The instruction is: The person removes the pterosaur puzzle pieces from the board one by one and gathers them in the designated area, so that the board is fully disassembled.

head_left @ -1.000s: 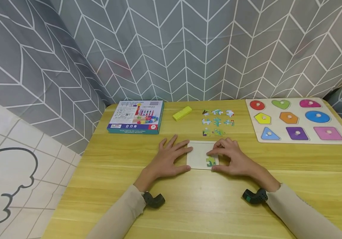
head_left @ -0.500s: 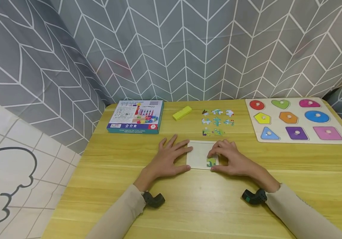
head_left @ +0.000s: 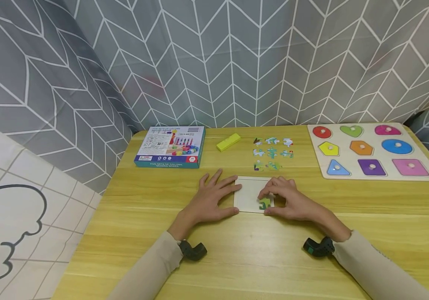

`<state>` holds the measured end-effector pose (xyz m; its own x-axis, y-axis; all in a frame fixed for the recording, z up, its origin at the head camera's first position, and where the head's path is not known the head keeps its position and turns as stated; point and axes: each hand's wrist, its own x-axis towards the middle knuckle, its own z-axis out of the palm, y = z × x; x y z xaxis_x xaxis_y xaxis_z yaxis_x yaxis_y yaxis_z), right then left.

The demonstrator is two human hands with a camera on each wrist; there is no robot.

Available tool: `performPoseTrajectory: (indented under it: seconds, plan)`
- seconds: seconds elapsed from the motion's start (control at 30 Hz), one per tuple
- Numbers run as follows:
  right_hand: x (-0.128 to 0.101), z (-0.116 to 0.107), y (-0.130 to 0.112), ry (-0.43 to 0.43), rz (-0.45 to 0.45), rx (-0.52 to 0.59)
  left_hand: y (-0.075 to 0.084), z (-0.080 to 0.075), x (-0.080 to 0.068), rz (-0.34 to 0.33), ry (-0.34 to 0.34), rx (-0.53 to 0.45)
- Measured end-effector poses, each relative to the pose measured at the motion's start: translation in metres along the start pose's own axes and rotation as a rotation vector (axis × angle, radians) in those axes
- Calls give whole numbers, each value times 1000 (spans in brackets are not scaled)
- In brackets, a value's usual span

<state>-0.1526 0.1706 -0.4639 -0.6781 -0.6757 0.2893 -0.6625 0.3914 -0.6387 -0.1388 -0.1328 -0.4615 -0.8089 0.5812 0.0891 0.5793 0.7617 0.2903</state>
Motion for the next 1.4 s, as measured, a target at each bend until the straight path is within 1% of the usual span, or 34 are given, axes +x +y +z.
performPoseTrajectory:
  seconds: [0.1, 0.23, 0.4, 0.53, 0.67, 0.77, 0.87, 1.0, 1.3, 1.4]
  plan:
    - [0, 0, 0, -11, 11, 17, 0, 0, 0, -1, -2, -3]
    - [0, 0, 0, -30, 51, 51, 0, 0, 0, -2, -2, -4]
    - [-1, -3, 2, -13, 110, 104, -1, 1, 0, -5, -7, 0]
    - [-1, -7, 7, 26, 125, 151, -1, 1, 0, -6, -9, -1]
    - [-2, -14, 20, 115, 115, 166, -1, 1, 0, 1, -4, 2]
    - [-4, -22, 31, 195, 124, 126, -2, 2, 0, 4, -3, 5]
    - [-7, -30, 40, 269, 151, 44, -2, 2, 0, 4, -1, 7]
    - [-10, -37, 50, 330, 180, -62, -1, 1, -1, 4, 2, 3]
    - [-10, -42, 55, 338, 161, -250, 0, 1, 0, 4, -2, 2]
    - [-10, -41, 55, 338, 162, -284, 0, 1, -1, 4, 1, -2]
